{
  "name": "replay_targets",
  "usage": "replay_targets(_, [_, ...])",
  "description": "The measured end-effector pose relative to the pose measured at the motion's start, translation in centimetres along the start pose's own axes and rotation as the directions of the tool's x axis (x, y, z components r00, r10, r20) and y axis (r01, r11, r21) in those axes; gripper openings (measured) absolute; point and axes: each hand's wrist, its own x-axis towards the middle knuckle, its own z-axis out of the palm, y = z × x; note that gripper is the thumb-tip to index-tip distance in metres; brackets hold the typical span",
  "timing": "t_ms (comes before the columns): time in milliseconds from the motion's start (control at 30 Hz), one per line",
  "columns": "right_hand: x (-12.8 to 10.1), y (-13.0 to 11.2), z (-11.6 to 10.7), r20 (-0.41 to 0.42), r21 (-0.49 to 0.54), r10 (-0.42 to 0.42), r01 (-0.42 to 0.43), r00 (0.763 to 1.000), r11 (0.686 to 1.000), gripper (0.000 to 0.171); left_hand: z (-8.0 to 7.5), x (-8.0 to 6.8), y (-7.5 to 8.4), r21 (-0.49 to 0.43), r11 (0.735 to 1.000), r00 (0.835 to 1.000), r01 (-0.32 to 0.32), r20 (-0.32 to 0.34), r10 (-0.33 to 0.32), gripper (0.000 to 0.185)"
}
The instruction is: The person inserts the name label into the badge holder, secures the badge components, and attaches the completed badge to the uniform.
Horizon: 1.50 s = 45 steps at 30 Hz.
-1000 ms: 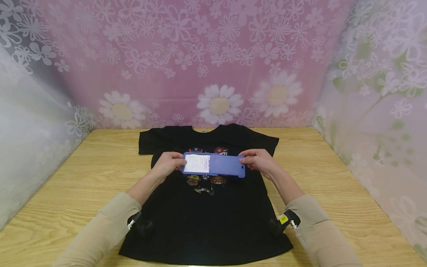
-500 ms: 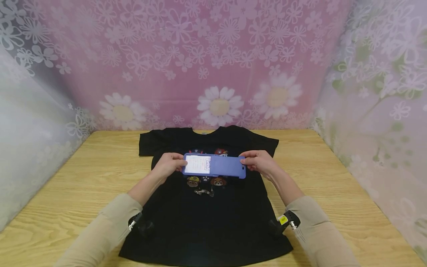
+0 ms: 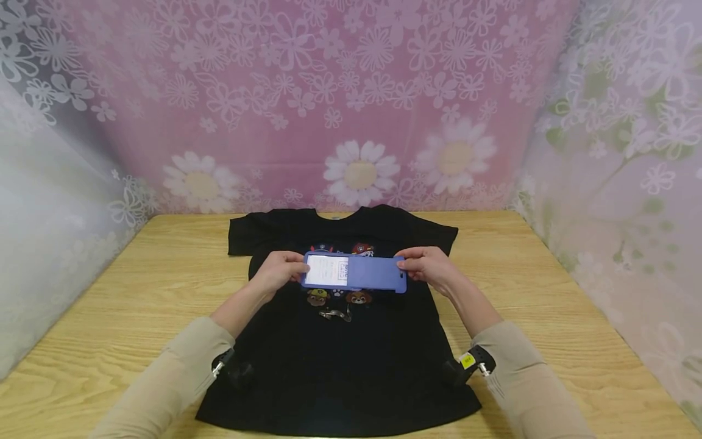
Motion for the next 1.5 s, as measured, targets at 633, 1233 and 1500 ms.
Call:
replay_targets(633, [0.2,-0.1,0.6,-0.025,0.033,0.003,-0.002,1.000,0.999,0.030,0.2,0.4,-0.3,-0.006,1.000,1.000,-0.004,-0.006,0.004,0.018])
replay_targets(1233, [0.0,-0.4,1.1,-0.020,0.120,0.036,-0.034,0.999,0.992,0.011,-0.3,0.2,-0.4,0.012,1.000,0.999,0.027,0.036,-0.027,0.023])
replay_targets(1500, [0.0,-0.5,1.0,0.018,0.133,0.052,-0.054,0.998,0.990,0.018,-0.4,0.1,-0.2,0.023,1.000,0.999,0.014,0.035,-0.015,0.019])
